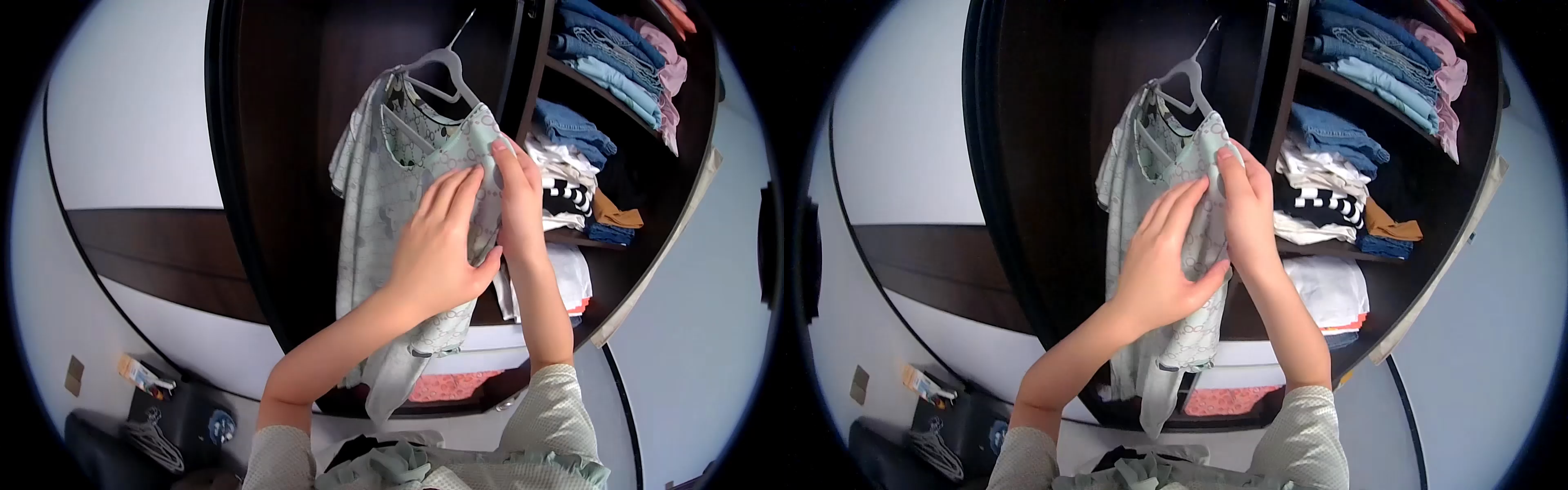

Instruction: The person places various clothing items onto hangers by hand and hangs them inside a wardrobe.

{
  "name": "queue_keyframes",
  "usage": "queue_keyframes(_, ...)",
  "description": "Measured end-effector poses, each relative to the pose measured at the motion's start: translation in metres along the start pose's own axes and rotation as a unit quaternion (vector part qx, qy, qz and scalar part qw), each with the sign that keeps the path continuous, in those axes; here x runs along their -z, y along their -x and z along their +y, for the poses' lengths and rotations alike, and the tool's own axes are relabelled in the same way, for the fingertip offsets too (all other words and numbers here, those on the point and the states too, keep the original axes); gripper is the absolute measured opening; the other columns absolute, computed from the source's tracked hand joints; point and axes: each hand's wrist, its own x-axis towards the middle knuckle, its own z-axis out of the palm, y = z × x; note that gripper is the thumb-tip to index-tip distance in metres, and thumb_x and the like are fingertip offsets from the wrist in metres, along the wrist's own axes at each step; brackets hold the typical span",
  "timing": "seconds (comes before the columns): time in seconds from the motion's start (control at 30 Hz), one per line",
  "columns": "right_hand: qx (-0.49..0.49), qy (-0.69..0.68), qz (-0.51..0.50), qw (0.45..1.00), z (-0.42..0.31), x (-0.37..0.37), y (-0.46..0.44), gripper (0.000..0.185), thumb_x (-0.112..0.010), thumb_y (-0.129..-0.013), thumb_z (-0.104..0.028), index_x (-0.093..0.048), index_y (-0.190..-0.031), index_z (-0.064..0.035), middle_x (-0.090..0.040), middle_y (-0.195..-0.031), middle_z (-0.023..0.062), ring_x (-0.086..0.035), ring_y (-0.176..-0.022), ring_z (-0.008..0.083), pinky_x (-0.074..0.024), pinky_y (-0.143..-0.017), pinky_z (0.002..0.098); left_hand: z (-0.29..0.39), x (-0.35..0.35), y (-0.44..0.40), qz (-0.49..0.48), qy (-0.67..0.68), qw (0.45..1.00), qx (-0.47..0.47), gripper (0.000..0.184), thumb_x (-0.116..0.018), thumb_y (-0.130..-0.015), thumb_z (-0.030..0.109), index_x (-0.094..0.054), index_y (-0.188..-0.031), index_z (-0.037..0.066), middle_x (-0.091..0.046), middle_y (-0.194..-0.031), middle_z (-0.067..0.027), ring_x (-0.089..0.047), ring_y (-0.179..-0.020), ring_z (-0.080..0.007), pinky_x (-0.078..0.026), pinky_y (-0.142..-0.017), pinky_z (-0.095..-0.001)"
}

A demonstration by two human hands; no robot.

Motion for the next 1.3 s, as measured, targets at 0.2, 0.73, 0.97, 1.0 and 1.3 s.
queue_keyframes(0.2, 0.074, 0.022, 0.025, 0.997, 0.021, -0.032, -0.049, 0.029, -0.043, -0.092, -0.018, -0.054, -0.107, 0.0038, -0.058, -0.083, 0.0013, -0.049, -0.073, 0.0054, -0.0399, -0.066, 0.0198, -0.048, -0.010, -0.033, 0.031, -0.013, 0.999, -0.010, 0.071, -0.057, -0.069, 0.001, -0.026, -0.132, -0.006, -0.036, -0.130, -0.0269, -0.036, -0.122, -0.0401, -0.032, -0.101, -0.0426)
queue_keyframes(0.73, 0.219, 0.335, 0.092, 0.912, 0.050, -0.022, -0.230, 0.031, -0.040, -0.082, -0.018, -0.057, -0.091, 0.0070, -0.060, -0.074, 0.0235, -0.059, -0.076, 0.0391, -0.0440, -0.071, 0.0448, -0.168, -0.076, -0.163, 0.119, 0.344, 0.931, -0.014, 0.055, -0.048, -0.080, -0.007, -0.033, -0.133, -0.001, -0.041, -0.133, -0.0153, -0.034, -0.127, -0.0232, -0.025, -0.105, -0.0323)
queue_keyframes(0.97, 0.226, 0.337, 0.143, 0.903, 0.041, -0.025, -0.305, 0.032, -0.041, -0.081, -0.020, -0.060, -0.085, 0.0051, -0.061, -0.082, 0.0264, -0.059, -0.085, 0.0415, -0.0448, -0.077, 0.0453, -0.192, -0.081, -0.215, 0.099, 0.295, 0.950, -0.015, 0.059, -0.043, -0.078, -0.007, -0.032, -0.135, 0.003, -0.039, -0.135, -0.0179, -0.035, -0.128, -0.0273, -0.026, -0.105, -0.0345)
queue_keyframes(1.0, 0.225, 0.345, 0.145, 0.899, 0.038, -0.025, -0.313, 0.032, -0.042, -0.080, -0.020, -0.061, -0.085, 0.0049, -0.062, -0.084, 0.0260, -0.059, -0.086, 0.0409, -0.0451, -0.077, 0.0453, -0.195, -0.082, -0.221, 0.089, 0.301, 0.949, -0.021, 0.057, -0.045, -0.079, -0.006, -0.032, -0.134, 0.001, -0.040, -0.134, -0.0170, -0.036, -0.126, -0.0256, -0.027, -0.104, -0.0333)
queue_keyframes(1.3, 0.159, 0.354, 0.159, 0.908, 0.022, -0.024, -0.361, 0.034, -0.044, -0.081, -0.021, -0.062, -0.090, 0.0057, -0.062, -0.090, 0.0266, -0.060, -0.089, 0.0397, -0.0465, -0.080, 0.0434, -0.206, -0.078, -0.260, 0.044, 0.351, 0.935, -0.028, 0.055, -0.051, -0.083, 0.001, -0.030, -0.134, -0.002, -0.040, -0.133, -0.0147, -0.038, -0.124, -0.0216, -0.030, -0.102, -0.0320)
